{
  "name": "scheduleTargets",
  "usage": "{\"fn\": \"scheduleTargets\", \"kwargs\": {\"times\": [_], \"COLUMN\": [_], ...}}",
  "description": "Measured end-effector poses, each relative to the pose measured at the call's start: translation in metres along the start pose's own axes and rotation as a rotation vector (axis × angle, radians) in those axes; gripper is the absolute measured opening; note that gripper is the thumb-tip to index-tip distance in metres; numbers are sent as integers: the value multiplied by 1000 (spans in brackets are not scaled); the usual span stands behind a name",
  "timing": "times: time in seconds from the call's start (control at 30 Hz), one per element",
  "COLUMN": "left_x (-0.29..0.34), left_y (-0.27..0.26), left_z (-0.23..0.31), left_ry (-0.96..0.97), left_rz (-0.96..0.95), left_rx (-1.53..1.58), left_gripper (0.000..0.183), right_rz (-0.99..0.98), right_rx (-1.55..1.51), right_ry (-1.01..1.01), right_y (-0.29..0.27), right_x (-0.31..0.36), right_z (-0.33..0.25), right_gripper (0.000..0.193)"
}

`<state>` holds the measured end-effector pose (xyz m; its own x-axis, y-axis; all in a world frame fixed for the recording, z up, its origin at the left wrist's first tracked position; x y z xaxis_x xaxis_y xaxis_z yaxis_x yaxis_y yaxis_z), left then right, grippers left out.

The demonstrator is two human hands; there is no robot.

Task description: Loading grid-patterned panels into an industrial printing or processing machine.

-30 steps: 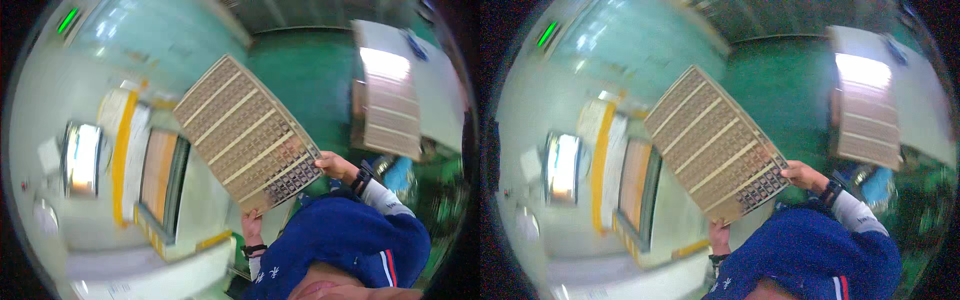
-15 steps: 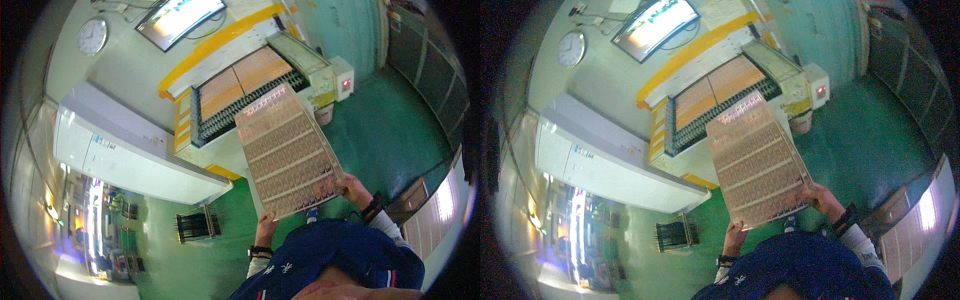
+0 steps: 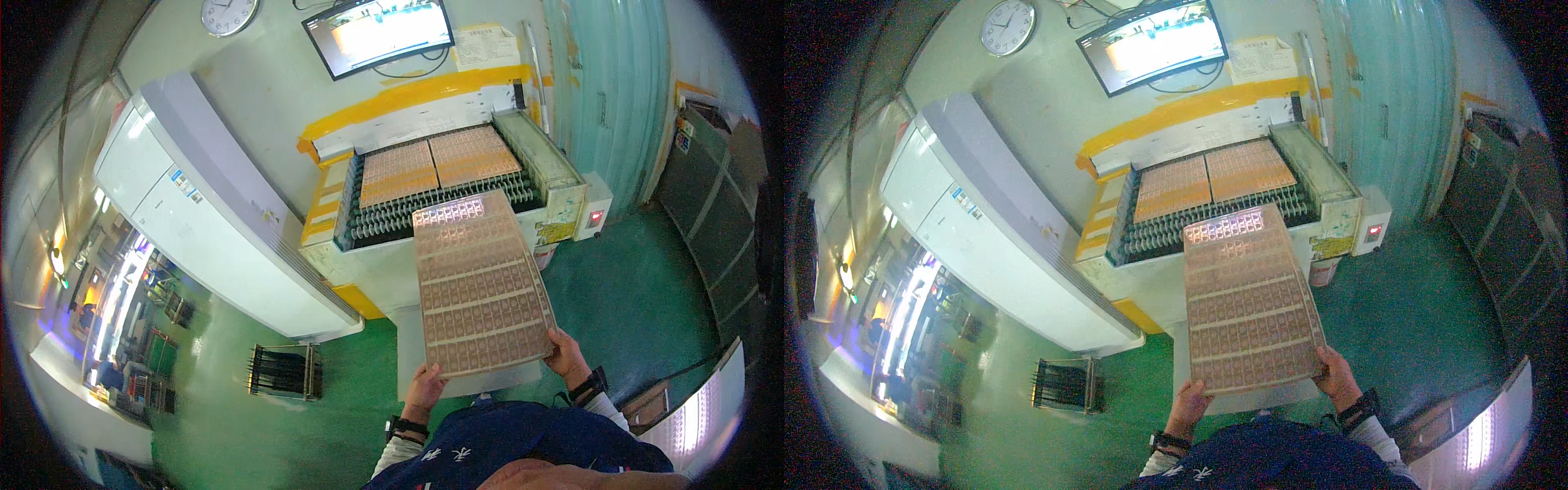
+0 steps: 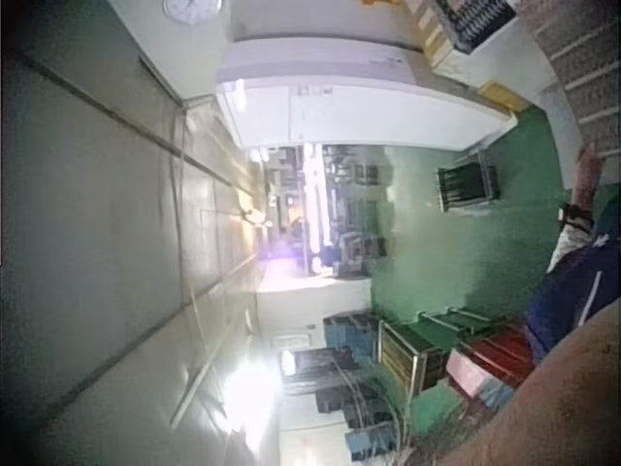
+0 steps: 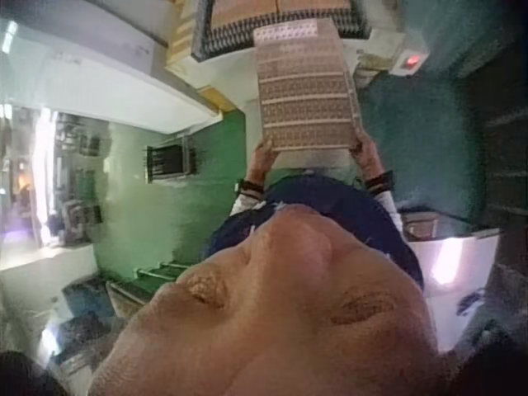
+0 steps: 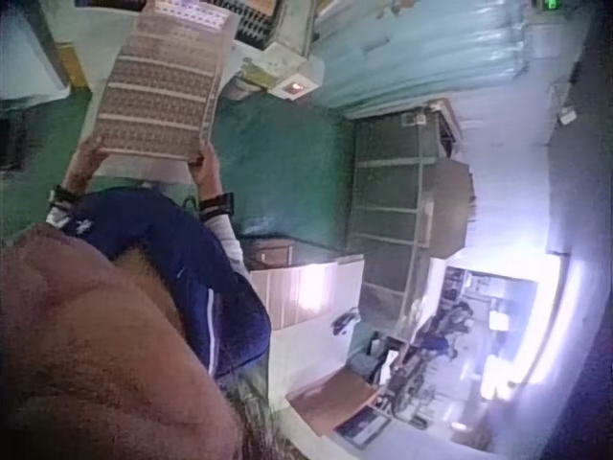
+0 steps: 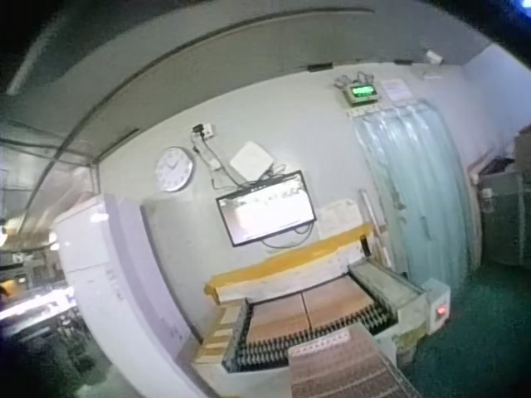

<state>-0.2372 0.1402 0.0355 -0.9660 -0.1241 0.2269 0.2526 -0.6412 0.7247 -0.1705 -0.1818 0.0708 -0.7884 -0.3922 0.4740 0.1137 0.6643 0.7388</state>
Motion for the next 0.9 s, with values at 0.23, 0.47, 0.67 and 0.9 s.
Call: {"fn": "scheduleTargets", "kwargs": {"times": [0.23, 0.47, 0.67, 0.9], "left_x": [-24, -56, -61, -60], "left_y": [4, -12, -23, -49], "left_z": [-4, 29, 64, 72], "left_ry": [3, 143, 253, 324], "left_rz": [14, -76, -21, 90], "left_rx": [-11, 139, 204, 283], "left_gripper": [27, 47, 41, 44], "right_rz": [107, 71, 11, 96], "right_rx": [-7, 23, 33, -162], "right_ry": [-44, -191, -246, -111], "right_y": [-30, -11, -14, -34], "right_x": [-11, -6, -16, -52], "right_z": [-12, -45, -62, -21], "right_gripper": [33, 36, 44, 38]}}
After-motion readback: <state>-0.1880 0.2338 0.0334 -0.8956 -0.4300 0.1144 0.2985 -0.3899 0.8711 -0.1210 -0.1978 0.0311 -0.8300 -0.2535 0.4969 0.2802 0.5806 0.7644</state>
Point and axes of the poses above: each hand's wrist, its own x-axis away from the middle knuckle, its own y-axis out of the palm, z = x × y, the point moved 7 cm from there along -x, towards the middle knuckle, and after that the axes turned 11 degrees about y, right-handed, at the moved point
